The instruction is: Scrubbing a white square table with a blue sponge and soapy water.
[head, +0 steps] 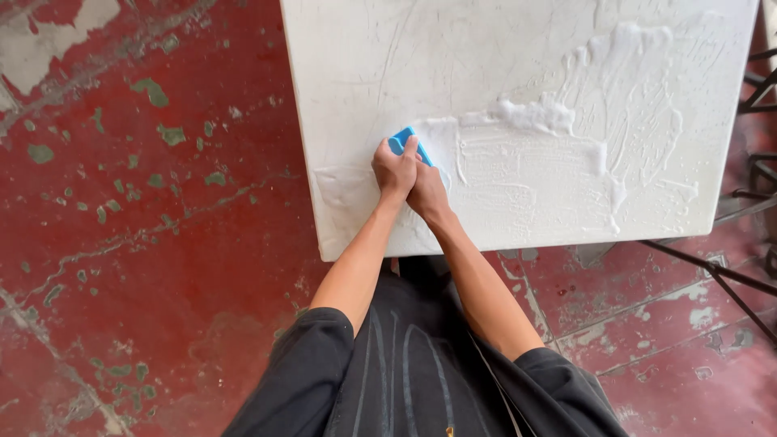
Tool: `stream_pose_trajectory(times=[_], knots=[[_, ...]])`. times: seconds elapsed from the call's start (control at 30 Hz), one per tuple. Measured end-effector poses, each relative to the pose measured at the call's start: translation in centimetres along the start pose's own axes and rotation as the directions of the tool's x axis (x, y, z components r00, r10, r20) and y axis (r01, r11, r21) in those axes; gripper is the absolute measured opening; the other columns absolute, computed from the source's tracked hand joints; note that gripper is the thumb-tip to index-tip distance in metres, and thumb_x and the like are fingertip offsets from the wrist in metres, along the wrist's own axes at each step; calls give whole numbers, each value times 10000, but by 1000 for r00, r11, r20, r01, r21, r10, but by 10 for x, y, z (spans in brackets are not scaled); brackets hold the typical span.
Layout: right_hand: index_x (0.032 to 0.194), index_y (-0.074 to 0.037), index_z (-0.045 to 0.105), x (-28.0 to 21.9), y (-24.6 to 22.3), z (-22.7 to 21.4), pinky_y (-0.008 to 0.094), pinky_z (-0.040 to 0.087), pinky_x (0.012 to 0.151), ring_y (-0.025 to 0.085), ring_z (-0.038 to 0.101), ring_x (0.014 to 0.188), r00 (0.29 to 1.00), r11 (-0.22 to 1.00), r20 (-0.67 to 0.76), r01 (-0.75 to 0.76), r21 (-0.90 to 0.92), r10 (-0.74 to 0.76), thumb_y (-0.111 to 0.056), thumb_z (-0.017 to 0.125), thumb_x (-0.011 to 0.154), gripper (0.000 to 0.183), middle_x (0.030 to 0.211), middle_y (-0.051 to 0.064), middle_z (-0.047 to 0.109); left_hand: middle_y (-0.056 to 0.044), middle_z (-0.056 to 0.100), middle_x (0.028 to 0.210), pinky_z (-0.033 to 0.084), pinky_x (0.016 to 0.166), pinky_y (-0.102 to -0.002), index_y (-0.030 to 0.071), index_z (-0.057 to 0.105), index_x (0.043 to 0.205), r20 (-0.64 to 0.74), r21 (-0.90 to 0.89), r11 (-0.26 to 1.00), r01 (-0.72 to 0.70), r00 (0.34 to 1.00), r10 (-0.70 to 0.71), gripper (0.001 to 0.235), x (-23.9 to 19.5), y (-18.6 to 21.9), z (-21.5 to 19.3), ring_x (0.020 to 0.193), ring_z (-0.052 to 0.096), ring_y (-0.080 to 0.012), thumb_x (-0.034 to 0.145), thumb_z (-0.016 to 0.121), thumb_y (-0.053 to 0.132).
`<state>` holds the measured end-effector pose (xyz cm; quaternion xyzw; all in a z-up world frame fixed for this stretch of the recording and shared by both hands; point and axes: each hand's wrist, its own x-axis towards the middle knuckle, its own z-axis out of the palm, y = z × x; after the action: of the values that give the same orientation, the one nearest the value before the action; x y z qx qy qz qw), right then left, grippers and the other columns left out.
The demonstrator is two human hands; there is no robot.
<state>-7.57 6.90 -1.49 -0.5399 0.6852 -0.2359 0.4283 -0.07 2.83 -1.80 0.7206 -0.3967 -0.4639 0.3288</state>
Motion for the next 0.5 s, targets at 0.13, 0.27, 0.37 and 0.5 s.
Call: stream_pose_trajectory(times=[0.13, 0.27, 0.37, 0.5], knots=[[1007, -17, 681, -23, 51, 42, 541, 530, 751, 489, 676, 911, 1000, 999, 1, 5, -32, -5, -172, 669, 873, 206, 941, 264, 720, -122, 744, 733, 557, 719, -394, 31, 640, 810, -1, 23, 999, -25, 1000, 25, 363, -14, -20, -12, 703, 727, -270, 861, 755, 371], [1043, -7, 690, -61, 23, 51, 554, 523, 743, 499, 663, 899, 995, 995, 27, 91, 40, -92, -155, 655, 877, 225, 927, 283, 705, -120, 742, 730, 566, 718, -391, 40, 644, 828, -35, -11, 1000, 16, 999, -17, 346, -52, -48, -48, 712, 730, -254, 858, 749, 368], [1052, -1, 698, -52, 22, 44, 560, 518, 716, 503, 661, 862, 997, 996, 16, 77, 33, -78, -148, 647, 868, 241, 899, 285, 701, -110, 737, 712, 570, 702, -392, 37, 640, 813, -21, -50, 998, 27, 999, -28, 350, -39, -45, -38, 691, 725, -248, 864, 745, 367], [1000, 13, 675, -5, 41, 22, 550, 529, 707, 489, 680, 846, 998, 996, -32, 45, -81, -48, -161, 640, 891, 209, 877, 274, 707, -82, 740, 680, 565, 715, -375, 31, 643, 783, 12, -6, 999, -53, 999, 53, 356, -5, -30, 3, 682, 726, -228, 867, 761, 356]])
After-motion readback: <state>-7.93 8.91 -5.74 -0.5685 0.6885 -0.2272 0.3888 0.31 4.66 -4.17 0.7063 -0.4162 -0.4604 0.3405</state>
